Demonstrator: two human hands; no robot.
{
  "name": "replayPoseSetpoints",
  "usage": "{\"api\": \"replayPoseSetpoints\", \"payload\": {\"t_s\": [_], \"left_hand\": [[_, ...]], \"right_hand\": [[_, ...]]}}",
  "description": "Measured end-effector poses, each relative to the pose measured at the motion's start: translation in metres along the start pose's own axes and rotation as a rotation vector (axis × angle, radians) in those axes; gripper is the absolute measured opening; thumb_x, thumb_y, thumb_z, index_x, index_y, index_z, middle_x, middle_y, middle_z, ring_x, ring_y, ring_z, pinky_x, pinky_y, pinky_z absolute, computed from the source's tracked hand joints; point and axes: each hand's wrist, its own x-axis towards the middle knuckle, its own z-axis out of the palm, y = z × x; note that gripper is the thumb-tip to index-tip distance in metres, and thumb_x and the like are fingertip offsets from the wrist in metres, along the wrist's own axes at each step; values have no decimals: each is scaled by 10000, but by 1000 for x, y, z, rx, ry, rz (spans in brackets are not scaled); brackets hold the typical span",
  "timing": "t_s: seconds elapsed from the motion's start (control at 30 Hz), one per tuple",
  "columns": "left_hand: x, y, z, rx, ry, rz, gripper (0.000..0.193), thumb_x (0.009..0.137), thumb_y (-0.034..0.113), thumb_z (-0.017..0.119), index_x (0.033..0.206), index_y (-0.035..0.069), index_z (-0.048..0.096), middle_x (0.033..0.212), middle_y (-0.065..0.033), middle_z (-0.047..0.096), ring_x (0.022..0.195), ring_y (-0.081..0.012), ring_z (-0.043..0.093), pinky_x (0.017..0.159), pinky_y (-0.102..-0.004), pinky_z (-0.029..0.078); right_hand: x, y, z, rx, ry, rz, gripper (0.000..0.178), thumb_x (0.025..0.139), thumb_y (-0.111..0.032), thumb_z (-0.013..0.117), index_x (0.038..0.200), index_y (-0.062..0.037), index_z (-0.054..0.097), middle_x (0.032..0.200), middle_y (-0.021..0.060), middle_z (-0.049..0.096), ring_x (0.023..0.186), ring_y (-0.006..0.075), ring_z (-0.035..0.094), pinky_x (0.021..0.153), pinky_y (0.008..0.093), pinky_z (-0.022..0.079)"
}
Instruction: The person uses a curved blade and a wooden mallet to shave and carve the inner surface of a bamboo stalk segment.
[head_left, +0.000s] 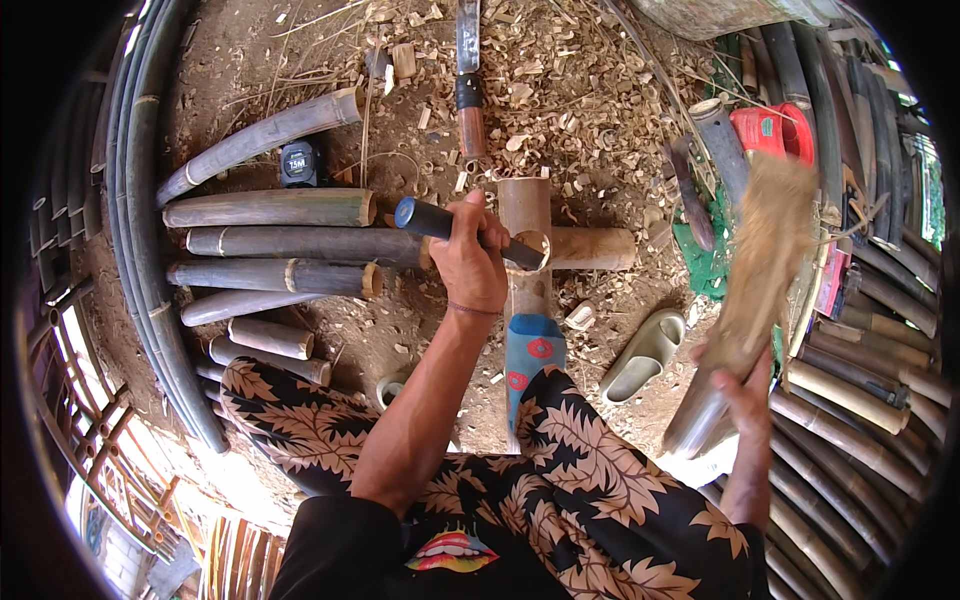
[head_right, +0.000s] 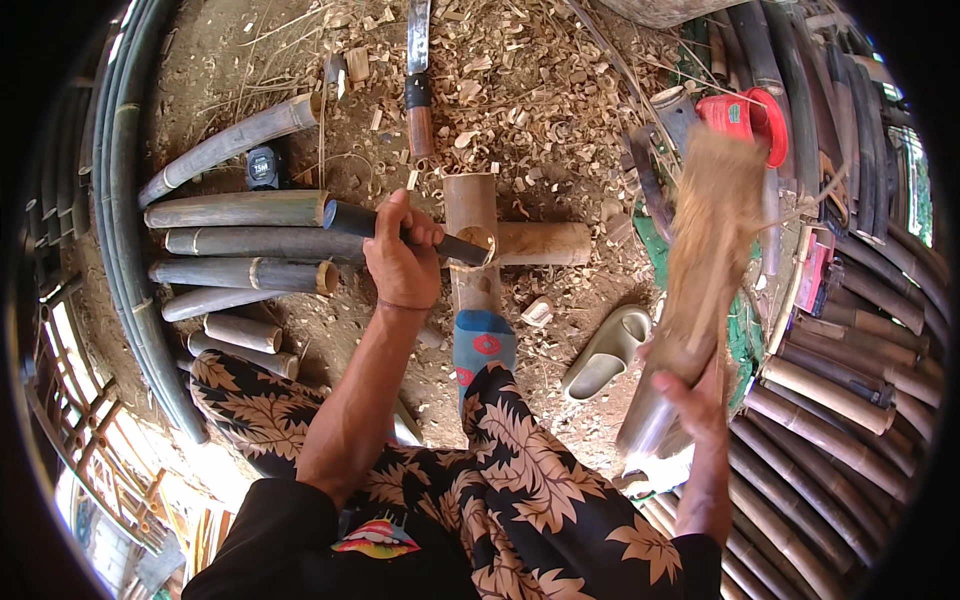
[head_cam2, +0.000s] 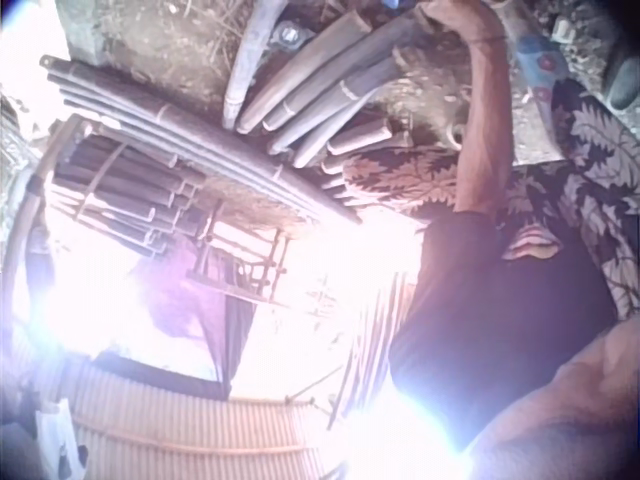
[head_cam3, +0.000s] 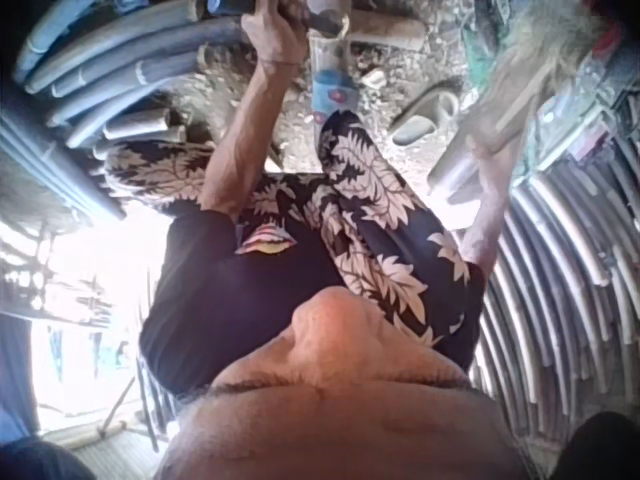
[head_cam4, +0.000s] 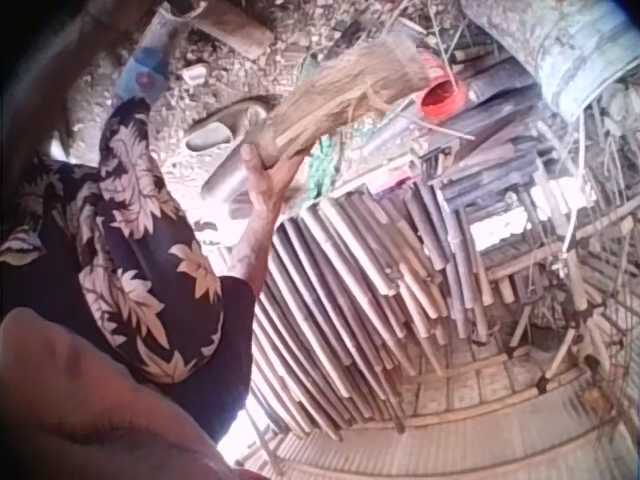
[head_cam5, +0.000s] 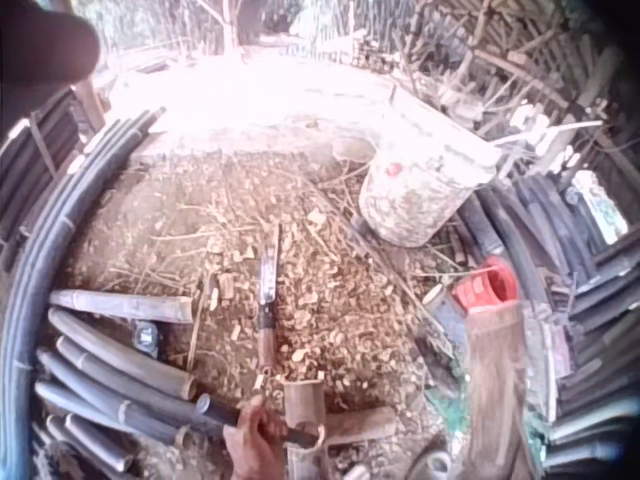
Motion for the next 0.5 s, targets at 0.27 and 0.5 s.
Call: {"api": "replayPoseSetpoints", "payload": {"t_s": [0.27, 0.5], "left_hand": [[0, -5, 2, 11, -58, 9, 320, 865, 161, 667, 645, 104, 443, 549, -7, 410, 489, -108, 400, 496, -281, 362], [-2, -12, 10, 154, -37, 66, 303, 900, 182, 615, 675, 108, 425, 563, -7, 398, 516, -109, 377, 513, -300, 347]], "right_hand": [[72, -96, 24, -288, -191, -431, 911, 698, -199, 735, 1422, 4, 220, 1237, 180, 510, 1035, 251, 581, 826, 365, 510], [108, -145, 80, -293, -334, -701, 935, 671, -121, 754, 1438, 4, 234, 1320, 180, 454, 1176, 254, 513, 974, 354, 429]]}}
